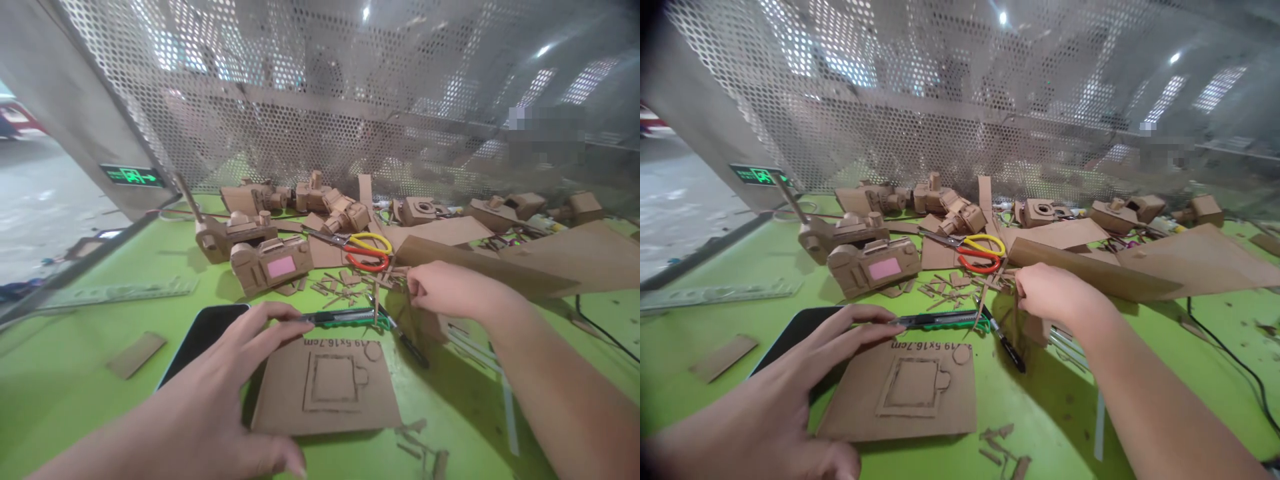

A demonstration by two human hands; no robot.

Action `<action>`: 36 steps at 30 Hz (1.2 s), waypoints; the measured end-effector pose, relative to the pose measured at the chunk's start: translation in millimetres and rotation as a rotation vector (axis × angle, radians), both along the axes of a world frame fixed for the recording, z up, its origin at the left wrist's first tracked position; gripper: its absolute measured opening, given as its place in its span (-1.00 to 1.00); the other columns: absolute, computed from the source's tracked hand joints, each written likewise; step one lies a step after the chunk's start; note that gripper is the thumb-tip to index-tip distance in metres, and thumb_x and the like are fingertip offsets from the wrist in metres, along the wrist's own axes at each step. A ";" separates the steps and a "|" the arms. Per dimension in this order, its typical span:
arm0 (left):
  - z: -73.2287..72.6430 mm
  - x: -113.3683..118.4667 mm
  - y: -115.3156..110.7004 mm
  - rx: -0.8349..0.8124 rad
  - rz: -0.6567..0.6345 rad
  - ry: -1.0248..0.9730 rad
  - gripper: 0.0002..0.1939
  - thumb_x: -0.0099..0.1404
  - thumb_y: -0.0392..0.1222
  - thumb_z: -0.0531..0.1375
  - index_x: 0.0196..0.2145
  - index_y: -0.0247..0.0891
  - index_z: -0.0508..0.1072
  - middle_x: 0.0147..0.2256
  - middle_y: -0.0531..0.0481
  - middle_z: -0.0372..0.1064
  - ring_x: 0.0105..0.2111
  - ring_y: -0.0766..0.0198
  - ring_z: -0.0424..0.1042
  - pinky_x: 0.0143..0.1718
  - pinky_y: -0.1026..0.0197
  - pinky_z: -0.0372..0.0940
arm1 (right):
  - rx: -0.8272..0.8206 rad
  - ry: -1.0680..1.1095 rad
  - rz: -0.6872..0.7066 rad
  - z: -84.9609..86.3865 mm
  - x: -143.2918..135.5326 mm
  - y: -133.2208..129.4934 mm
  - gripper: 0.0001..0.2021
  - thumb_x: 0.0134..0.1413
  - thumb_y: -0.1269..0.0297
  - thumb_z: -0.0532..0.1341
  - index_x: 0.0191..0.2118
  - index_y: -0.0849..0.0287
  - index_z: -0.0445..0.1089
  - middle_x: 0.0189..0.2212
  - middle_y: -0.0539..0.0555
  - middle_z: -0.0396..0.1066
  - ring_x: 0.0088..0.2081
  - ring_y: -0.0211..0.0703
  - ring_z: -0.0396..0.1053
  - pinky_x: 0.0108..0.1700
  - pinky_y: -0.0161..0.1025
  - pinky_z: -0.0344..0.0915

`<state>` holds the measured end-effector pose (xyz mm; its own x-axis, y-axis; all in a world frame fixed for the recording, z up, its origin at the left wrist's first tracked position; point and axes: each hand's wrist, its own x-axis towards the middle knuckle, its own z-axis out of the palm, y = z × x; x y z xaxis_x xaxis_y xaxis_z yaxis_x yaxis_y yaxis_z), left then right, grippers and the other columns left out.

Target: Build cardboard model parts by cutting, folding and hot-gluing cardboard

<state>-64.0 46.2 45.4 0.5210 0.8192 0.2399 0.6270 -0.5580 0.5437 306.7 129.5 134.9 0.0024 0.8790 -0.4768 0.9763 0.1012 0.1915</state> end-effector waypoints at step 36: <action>37.9 23.9 6.1 0.002 0.160 -0.444 -0.93 0.39 -0.15 0.44 -0.24 -0.05 0.79 -0.26 0.00 0.76 -0.29 0.13 0.69 -0.19 0.20 0.60 | 0.085 1.528 -0.041 -5.2 -75.9 -55.0 -0.89 0.38 0.18 0.49 -0.11 0.06 0.67 -0.27 0.01 0.74 -0.24 -0.12 0.71 -0.21 -0.27 0.61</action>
